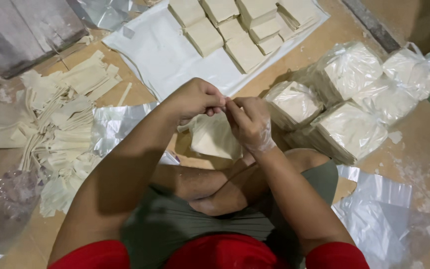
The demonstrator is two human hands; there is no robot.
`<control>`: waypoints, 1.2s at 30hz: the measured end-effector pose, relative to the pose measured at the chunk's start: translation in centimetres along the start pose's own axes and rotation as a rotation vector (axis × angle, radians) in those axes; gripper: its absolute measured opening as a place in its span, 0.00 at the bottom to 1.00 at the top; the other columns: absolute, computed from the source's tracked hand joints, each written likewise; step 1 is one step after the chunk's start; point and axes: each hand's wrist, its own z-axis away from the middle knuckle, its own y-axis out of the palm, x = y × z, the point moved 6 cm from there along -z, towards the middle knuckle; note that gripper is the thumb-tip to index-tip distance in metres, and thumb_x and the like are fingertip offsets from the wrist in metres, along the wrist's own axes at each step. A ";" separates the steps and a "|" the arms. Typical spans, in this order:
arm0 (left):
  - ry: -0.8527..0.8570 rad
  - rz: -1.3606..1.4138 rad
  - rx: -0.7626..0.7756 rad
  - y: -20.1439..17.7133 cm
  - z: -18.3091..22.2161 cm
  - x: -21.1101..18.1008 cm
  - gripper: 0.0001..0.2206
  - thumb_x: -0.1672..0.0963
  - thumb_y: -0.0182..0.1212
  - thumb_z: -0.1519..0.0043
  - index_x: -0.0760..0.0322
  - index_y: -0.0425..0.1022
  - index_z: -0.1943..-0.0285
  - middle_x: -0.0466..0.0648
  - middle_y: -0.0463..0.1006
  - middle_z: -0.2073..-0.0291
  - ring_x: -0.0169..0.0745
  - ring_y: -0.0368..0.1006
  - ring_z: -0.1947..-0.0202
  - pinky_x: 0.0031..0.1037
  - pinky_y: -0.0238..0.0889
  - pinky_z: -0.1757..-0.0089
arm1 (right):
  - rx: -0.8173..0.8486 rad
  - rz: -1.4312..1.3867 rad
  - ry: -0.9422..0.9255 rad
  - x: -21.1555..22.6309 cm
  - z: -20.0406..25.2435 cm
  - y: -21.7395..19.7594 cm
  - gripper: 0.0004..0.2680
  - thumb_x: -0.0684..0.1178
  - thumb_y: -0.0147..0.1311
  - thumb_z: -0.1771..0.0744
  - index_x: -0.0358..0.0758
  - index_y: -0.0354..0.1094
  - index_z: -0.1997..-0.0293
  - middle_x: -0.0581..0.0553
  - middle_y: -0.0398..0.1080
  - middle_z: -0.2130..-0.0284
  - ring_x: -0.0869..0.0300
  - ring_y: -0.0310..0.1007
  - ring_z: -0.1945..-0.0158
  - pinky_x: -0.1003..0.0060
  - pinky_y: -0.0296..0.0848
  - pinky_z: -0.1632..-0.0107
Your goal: The person sits on the floor and repeatedly places stacks of white rectangular food blocks into clear plastic bags, then ties the bags shut. The person works from a pile of blocks and places the finished packages to the side.
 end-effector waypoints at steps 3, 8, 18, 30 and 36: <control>-0.023 0.105 -0.013 -0.1 0.9 -0.5 0.07 0.63 0.65 0.42 0.80 0.81 0.61 0.58 0.80 0.77 0.33 0.77 0.79 0.16 0.75 0.71 | 0.018 -0.011 0.013 0.0 0.1 -0.3 0.02 0.41 0.64 0.33 0.39 0.79 0.65 0.46 0.72 0.72 0.52 0.68 0.75 0.58 0.70 0.69; 0.075 -0.179 -0.025 -0.2 1.5 -1.7 0.05 0.61 0.64 0.41 0.73 0.82 0.64 0.53 0.80 0.80 0.31 0.76 0.81 0.18 0.73 0.75 | 0.097 0.139 0.024 -1.2 0.9 1.1 0.04 0.39 0.61 0.37 0.40 0.70 0.69 0.47 0.65 0.75 0.53 0.67 0.78 0.59 0.69 0.72; 0.153 -1.002 0.019 -0.5 3.9 0.9 0.46 0.43 0.81 0.54 0.59 0.68 0.26 0.65 0.76 0.45 0.71 0.74 0.43 0.55 0.69 0.48 | 0.463 0.203 0.671 -9.2 4.1 3.0 0.12 0.35 0.57 0.39 0.38 0.59 0.55 0.38 0.60 0.58 0.34 0.74 0.59 0.43 0.75 0.59; 0.533 -0.812 -0.176 1.8 -0.1 9.2 0.31 0.53 0.72 0.53 0.61 0.72 0.37 0.51 0.69 0.49 0.61 0.67 0.40 0.47 0.63 0.42 | 0.703 0.143 0.728 -3.8 10.6 7.4 0.15 0.61 0.34 0.26 0.49 0.71 0.52 0.43 0.68 0.63 0.43 0.74 0.53 0.48 0.72 0.52; 0.304 -0.767 -0.202 0.9 -3.2 10.6 0.24 0.41 0.70 0.42 0.55 0.74 0.47 0.47 0.72 0.54 0.56 0.73 0.47 0.47 0.70 0.49 | 0.796 0.111 0.819 -8.7 15.0 11.8 0.18 0.61 0.39 0.26 0.41 0.71 0.64 0.37 0.73 0.68 0.39 0.78 0.57 0.43 0.74 0.55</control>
